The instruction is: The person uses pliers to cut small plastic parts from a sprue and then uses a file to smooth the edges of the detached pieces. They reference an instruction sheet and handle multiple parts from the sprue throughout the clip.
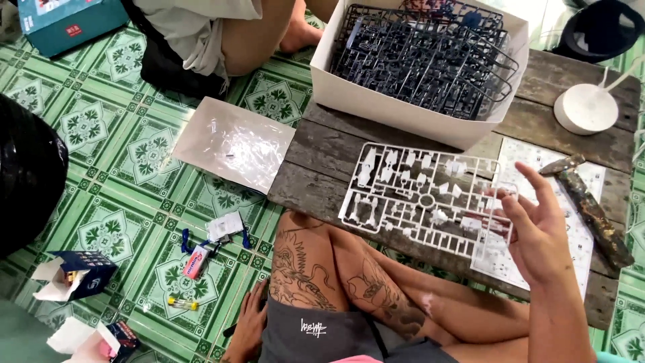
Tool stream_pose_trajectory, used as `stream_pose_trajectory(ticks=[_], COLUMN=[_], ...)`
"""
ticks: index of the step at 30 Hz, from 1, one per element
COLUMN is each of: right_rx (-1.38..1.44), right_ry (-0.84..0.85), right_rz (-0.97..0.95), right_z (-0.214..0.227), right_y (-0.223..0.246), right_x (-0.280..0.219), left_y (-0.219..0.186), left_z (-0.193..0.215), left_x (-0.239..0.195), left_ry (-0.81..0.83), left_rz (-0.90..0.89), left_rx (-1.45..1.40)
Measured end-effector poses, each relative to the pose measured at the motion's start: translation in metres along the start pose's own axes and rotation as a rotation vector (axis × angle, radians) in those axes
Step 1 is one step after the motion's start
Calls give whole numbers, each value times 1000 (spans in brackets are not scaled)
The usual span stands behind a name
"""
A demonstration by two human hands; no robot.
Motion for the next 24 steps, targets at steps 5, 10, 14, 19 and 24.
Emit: stream_pose_trajectory(ticks=[5,10,14,19,24], right_rx=[-233,-425,-639,-724,-824], right_ry=[58,106,102,102,92], right_rz=[-16,77,9,8,0], right_z=[-36,-42,-41,-44,-54], right_y=[35,32,23,13,11], right_x=[-8,-8,-8,-6,-7], left_y=[28,45,48,58,-25], left_z=[-36,-24,31,69,202], left_x=[4,29,44,55,49], left_ry=[-222,-337,-376,-432,-627], left_rz=[34,248,371,472,311], left_rx=[82,80,-213,-572,-893])
Point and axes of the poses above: each hand's wrist, its own x-axis towards the middle knuckle, its own z-axis out of the back of the hand, y = z × x, the point moved 3 cm from there along x, towards the middle knuckle, and after that the axes turned 8 degrees about y, right-handed, at the moved point
